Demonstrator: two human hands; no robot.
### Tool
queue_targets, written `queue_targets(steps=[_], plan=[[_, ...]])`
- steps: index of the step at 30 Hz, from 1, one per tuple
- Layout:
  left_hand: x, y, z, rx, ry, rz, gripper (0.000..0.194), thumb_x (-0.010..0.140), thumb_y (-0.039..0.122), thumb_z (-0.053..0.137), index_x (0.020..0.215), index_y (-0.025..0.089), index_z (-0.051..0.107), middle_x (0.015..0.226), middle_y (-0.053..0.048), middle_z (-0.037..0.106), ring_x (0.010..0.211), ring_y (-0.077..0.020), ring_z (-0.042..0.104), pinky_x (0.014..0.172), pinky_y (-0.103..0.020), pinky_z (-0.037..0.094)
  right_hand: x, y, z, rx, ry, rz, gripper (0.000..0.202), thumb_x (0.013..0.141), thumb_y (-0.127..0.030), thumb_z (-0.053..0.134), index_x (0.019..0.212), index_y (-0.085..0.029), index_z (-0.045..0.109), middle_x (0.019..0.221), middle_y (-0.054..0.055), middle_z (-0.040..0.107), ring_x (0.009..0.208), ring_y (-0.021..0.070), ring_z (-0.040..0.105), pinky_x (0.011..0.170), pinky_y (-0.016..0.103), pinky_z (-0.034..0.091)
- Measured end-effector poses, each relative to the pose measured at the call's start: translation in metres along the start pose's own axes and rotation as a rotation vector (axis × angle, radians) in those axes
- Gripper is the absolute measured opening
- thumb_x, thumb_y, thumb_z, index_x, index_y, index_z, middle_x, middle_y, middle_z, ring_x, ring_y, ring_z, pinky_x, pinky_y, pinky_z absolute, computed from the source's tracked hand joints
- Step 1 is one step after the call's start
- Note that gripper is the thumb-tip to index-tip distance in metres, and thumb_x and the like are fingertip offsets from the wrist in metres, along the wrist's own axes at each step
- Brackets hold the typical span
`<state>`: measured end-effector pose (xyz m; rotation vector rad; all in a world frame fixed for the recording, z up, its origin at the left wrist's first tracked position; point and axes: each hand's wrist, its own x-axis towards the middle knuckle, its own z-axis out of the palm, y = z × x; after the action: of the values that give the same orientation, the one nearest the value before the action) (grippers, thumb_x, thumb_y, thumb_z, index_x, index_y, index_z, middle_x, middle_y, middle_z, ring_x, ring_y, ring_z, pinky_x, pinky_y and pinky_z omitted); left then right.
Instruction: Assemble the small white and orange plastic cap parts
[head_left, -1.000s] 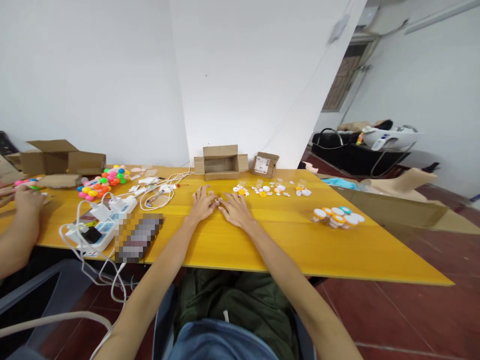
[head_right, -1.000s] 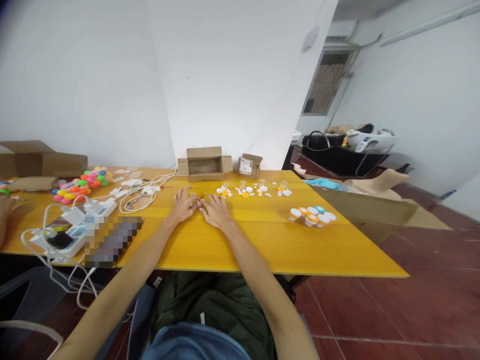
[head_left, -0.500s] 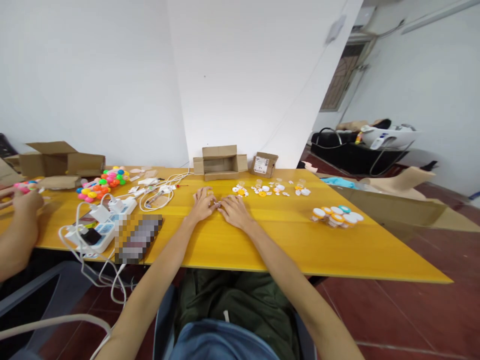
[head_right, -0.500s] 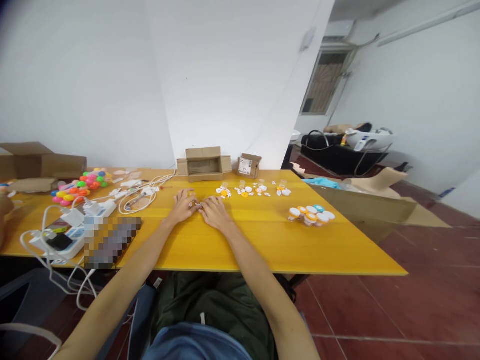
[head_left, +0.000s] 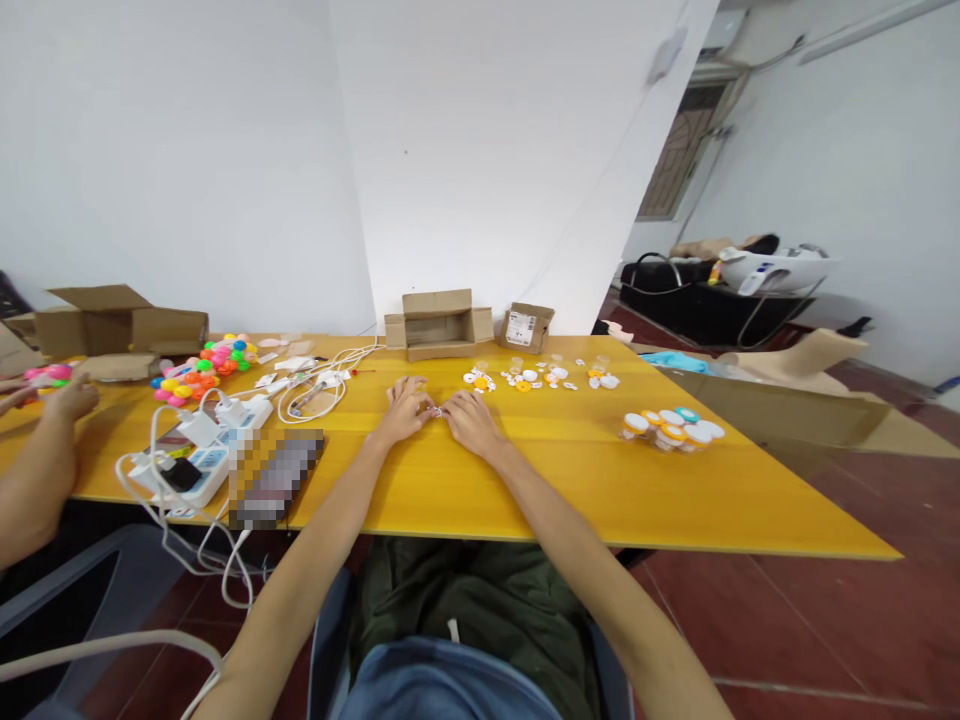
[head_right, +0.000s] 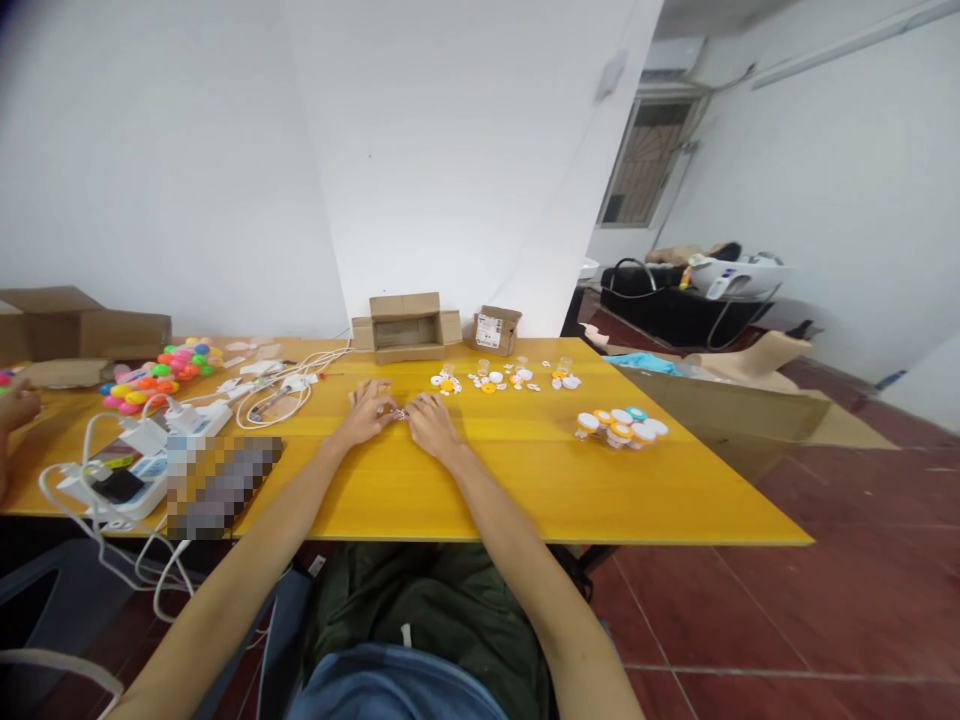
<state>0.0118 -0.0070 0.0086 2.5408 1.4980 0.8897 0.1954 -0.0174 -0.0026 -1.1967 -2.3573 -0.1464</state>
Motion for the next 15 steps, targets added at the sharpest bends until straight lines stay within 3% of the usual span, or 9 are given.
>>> queue_targets(steps=[5,9,15], plan=[[0.002,0.000,0.000,-0.057,0.042,-0.069,0.008,0.085,0.030,0.069,0.080,0.026,0.074,0.131,-0.006,0.058,0.125,-0.0311,0.041,0.103,-0.052,0.036,0.000,0.004,0.005,0.111,0.082,0.006,0.019,0.097,-0.019,0.053,0.093,-0.022,0.072,0.096,0.009,0.073,0.101,0.0243,0.060,0.091,0.039,0.045],[0.005,0.000,-0.001,-0.128,0.116,-0.125,0.007,0.084,0.026,0.071,0.078,0.025,0.074,0.117,-0.007,0.065,0.118,-0.0295,0.048,0.101,-0.047,0.037,0.001,0.010,0.011,0.237,0.228,0.009,0.020,0.096,-0.020,0.054,0.096,-0.024,0.073,0.100,0.008,0.073,0.098,0.0238,0.063,0.090,0.038,0.048],[0.011,0.003,0.002,-0.397,0.157,-0.101,0.010,0.084,0.029,0.067,0.078,0.023,0.071,0.083,-0.002,0.070,0.089,-0.0214,0.060,0.089,-0.037,0.046,0.004,0.017,0.017,0.481,0.414,0.083,0.027,0.096,-0.020,0.049,0.102,-0.027,0.075,0.108,0.007,0.073,0.102,0.0232,0.066,0.094,0.038,0.052]])
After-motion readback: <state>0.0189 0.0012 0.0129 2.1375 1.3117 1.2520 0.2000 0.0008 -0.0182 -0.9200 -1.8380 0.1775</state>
